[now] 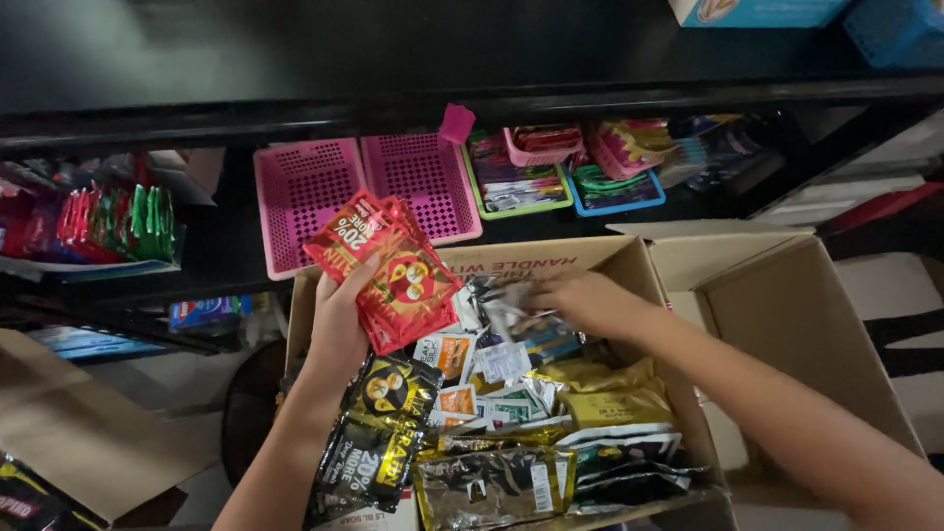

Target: The person sorts various sachets from a cardboard box into a pink plastic basket. They pick up multiple sachets of different brands and colors, including red, yellow, and black packaging, and place them into the basket. The person also briefly handles boxes of soap on the shelf above.

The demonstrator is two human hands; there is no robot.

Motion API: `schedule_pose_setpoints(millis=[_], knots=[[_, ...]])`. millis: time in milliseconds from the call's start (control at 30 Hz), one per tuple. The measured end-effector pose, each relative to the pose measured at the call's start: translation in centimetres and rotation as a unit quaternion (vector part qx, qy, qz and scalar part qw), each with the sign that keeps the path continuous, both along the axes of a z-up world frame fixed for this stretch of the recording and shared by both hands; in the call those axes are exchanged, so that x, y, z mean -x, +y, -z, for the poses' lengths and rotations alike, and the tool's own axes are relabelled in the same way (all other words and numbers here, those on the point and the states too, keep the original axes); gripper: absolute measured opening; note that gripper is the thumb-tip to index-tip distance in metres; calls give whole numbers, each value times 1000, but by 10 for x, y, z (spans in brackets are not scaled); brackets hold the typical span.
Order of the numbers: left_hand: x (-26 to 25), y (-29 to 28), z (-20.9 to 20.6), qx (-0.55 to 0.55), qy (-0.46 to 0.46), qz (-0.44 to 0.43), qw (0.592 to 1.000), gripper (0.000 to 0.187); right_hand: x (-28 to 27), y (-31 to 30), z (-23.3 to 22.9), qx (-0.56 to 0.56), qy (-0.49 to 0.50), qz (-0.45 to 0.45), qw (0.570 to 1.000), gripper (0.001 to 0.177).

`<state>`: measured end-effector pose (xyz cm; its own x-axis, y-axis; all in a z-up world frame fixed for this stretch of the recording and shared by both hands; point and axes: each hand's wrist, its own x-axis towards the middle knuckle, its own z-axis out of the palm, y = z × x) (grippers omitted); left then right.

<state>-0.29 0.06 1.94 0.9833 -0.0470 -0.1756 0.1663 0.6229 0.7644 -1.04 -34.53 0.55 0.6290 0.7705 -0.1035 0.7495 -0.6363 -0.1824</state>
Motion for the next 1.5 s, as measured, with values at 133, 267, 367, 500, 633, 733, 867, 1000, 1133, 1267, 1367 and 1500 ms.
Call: schedule_pose_setpoints(millis=[133,267,367,500,633,733,867,1000,1133,1267,1367,1500], knots=[[-1,0,0,18,1,5,1000,30,15,-45,-2,93,100,156,978,48],[-3,1,6,19,9,-6,1000,31,23,-76,-1,69,140,236,959,45],[0,0,-6,14,24,-4,1000,32,12,-95,9,23,232,313,921,38],[0,1,-4,2,52,0,999,33,5,-96,-3,-91,295,317,897,34],[0,3,1,3,28,-2,1000,33,6,-94,-20,-96,293,387,869,41],[-1,2,1,16,19,-1,1000,34,9,-96,-32,-74,269,460,843,39],[0,4,-2,0,63,1,998,33,26,-101,-37,-238,123,405,874,36],[-1,4,2,18,25,6,999,33,53,-82,-54,-226,-25,425,876,39],[-1,3,-4,23,45,4,999,34,63,-59,-69,-65,-16,330,941,49],[4,-7,-23,-15,-55,66,996,32,66,-37,-87,-70,147,324,932,56],[16,-29,-65,-163,-171,202,951,31,59,-23,-92,-277,221,315,881,62],[31,-80,-85,-381,-140,303,862,41,64,21,-102,-495,343,177,779,66]])
